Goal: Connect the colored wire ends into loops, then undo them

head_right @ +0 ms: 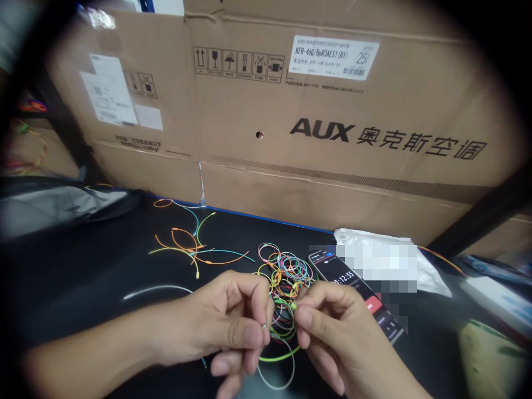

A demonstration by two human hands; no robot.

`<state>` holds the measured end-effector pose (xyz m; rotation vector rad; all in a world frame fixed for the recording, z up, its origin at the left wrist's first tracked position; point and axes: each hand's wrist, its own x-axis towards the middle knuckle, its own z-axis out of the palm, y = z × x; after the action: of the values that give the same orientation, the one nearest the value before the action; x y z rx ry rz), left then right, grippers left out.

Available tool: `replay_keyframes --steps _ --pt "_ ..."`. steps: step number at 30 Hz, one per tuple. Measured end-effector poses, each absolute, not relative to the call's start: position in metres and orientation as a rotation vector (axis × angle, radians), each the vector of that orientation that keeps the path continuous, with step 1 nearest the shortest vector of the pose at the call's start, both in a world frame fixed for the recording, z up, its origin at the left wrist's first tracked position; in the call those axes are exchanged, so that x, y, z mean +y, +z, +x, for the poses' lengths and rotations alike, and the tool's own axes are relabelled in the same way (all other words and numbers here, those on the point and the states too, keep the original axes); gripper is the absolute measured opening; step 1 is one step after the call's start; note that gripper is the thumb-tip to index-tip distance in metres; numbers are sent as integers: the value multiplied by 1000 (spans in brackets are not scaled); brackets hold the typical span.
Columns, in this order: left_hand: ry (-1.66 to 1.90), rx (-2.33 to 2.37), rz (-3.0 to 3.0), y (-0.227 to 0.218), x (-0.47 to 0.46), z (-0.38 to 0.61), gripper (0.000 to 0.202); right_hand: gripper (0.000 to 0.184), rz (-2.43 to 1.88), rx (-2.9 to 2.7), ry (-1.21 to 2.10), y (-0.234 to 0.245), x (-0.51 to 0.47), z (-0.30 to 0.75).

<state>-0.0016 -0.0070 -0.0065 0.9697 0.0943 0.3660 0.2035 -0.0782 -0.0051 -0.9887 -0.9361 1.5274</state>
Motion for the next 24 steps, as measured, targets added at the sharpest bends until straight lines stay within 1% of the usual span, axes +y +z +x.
replay_keyframes --steps 4,11,24 --pt "267 125 1010 3 -7 -5 34 28 -1022 -995 1630 -6 -84 205" --pt "297 263 1115 0 -6 -4 42 27 -1153 -1083 1506 -1 -85 203" --pt "321 361 1171 0 -5 -6 36 22 -1180 -1263 1430 3 -81 203"
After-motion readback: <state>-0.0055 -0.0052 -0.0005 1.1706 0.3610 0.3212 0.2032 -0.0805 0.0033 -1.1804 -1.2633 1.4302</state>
